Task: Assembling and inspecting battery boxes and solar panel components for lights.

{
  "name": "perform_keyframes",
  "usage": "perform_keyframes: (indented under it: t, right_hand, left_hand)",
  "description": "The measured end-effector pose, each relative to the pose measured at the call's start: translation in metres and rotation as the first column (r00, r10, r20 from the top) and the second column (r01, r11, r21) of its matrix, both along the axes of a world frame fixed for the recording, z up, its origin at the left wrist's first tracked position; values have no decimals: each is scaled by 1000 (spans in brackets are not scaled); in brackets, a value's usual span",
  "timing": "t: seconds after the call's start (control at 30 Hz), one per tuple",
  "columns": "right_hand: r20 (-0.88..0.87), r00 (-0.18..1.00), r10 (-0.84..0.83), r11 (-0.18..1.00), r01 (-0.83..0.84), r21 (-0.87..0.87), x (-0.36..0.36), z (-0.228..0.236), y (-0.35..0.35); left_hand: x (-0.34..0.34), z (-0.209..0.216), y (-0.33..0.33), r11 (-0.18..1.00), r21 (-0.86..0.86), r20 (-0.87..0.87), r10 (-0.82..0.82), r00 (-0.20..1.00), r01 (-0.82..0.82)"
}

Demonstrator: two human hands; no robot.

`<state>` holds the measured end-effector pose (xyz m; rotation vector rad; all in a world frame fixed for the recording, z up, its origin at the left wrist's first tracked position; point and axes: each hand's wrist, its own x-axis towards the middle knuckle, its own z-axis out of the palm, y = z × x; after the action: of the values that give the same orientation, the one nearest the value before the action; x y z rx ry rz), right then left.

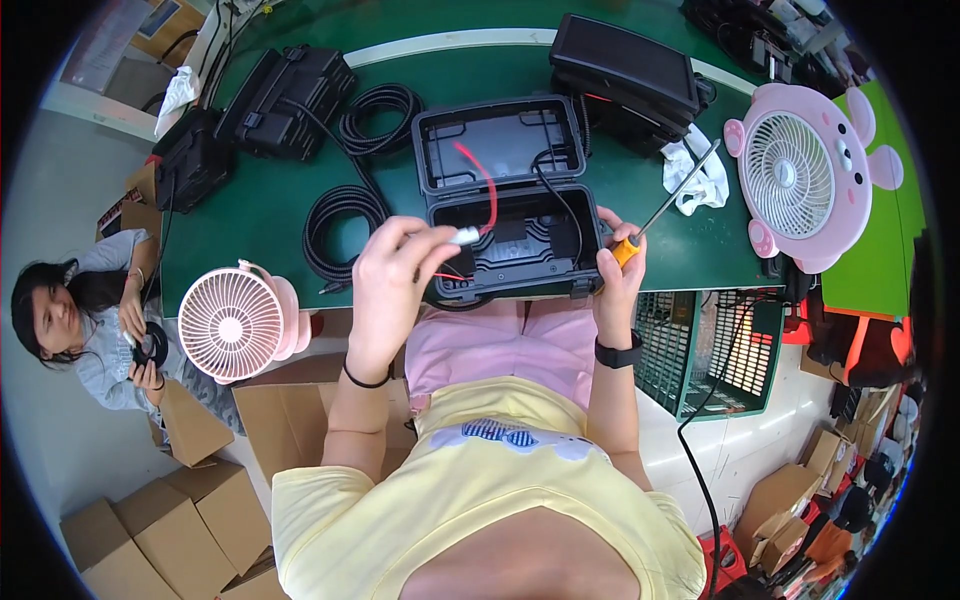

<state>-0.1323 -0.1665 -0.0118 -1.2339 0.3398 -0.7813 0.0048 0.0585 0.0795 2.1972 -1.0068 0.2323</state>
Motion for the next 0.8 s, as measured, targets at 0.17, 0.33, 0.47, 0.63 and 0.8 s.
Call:
perform_keyframes:
  t: [0.17, 0.33, 0.47, 0.63, 0.8]
  right_hand:
    - [-3, 1000, -1, 1000, 1, -17, -1, 1, -1]
    - [-86, 996, 15, 964, -37, -264, -1, 7, -8]
    - [-150, 988, 45, 955, -86, -284, 2, 26, -18]
    - [-190, 981, -40, 899, -48, -436, 42, 63, -45]
    - [-206, 960, -189, 567, -65, -821, 86, 82, -45]
  left_hand:
    - [-3, 21, -23, 982, 160, -22, -95, 995, 97]
    - [-18, 7, -55, 958, 114, -258, -227, 939, 263]
    - [-42, -1, -52, 871, 382, -102, -293, 951, 309]
    - [-55, -29, -42, 826, 544, 157, -272, 949, 146]
    - [-60, -30, -35, 822, 554, 176, -271, 946, 132]
